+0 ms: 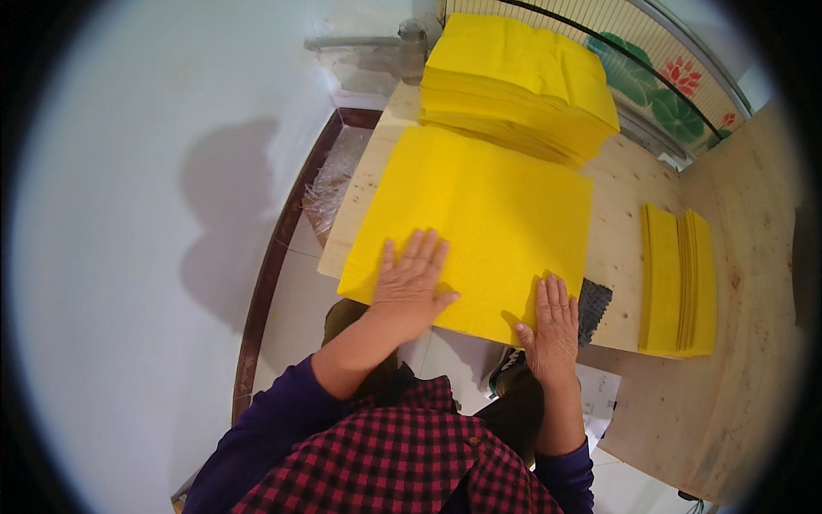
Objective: The person sits on the floor and folds yellow sheets in half, then in half again, pressing the creases flat. They place each folded sheet into a growing stack on the right side of the table.
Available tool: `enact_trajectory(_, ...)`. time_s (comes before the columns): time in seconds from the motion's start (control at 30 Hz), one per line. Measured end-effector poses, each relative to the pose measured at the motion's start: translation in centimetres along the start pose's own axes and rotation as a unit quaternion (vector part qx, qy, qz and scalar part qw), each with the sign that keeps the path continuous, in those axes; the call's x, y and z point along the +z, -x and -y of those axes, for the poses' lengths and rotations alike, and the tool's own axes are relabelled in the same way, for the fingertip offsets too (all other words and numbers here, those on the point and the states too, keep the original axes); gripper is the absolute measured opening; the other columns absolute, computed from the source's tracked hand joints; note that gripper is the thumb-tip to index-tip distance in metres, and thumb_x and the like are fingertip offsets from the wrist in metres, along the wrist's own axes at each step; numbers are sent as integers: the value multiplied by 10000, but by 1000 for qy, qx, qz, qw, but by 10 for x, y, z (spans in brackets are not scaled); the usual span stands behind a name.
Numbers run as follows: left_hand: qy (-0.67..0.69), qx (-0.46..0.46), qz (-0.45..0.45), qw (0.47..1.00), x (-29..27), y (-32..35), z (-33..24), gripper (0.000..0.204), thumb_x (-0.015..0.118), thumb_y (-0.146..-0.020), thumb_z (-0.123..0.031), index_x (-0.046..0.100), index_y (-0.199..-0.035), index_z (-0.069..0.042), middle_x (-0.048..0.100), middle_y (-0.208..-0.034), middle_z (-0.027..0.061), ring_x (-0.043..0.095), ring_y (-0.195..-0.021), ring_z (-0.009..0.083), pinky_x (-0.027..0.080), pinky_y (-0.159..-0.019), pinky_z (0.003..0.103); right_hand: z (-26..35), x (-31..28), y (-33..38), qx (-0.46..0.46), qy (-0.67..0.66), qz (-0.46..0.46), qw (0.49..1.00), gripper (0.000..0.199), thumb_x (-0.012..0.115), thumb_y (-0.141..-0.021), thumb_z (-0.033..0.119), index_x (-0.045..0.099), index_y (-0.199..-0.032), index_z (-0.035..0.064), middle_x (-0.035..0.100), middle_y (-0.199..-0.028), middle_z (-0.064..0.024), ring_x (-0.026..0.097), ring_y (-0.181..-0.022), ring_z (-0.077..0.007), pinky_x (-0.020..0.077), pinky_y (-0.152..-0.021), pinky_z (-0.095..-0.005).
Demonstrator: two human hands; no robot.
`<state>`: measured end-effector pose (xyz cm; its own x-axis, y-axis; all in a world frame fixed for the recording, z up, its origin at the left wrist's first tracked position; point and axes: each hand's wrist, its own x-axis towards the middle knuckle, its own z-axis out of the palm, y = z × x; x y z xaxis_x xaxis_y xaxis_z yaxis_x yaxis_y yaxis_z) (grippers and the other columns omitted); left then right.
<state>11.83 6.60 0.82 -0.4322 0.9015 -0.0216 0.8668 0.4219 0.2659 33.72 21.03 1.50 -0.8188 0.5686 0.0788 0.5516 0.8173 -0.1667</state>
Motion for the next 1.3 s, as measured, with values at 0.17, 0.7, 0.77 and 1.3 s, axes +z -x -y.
enact_trajectory(0.17, 3, -78, -64, 995, -7, 22, 43, 721, 564, -917, -390, 282, -1488, -52, 274, -1544, 190, 214, -1454, 313, 105, -1174, 516, 1, -1, 1, 3, -14, -2, 1000, 749, 548, -903, 430, 303, -1478, 19, 265, -1556, -158, 216, -1449, -322, 145, -1173, -490)
enact_trajectory(0.7, 370, -112, -131, 913, 2, 19, 106, 530, 512, -1001, -262, 377, -1424, 27, 475, -1410, 218, 430, -1335, 297, 318, -1096, 341, -23, -5, 21, 47, -191, -113, 974, 612, 494, -976, 362, 353, -1447, -3, 308, -1520, -223, 257, -1429, -362, 197, -1161, -452)
enact_trajectory(0.77, 393, -115, -116, 905, 4, 21, 106, 530, 518, -996, -253, 376, -1429, 19, 479, -1407, 216, 439, -1328, 294, 325, -1091, 340, -27, -2, 26, 78, -252, -136, 955, 583, 480, -987, 343, 367, -1436, -12, 327, -1504, -241, 284, -1416, -368, 217, -1155, -429)
enact_trajectory(1.3, 237, 112, -132, 956, -45, 15, 45, 434, 548, -901, -41, 505, -1332, -24, 457, -1424, 192, 402, -1348, 349, 306, -1121, 405, -41, 16, 58, 181, -514, -197, 815, 495, 612, -915, 112, 471, -1376, -1, 459, -1448, -138, 455, -1315, -240, 357, -1070, -362)
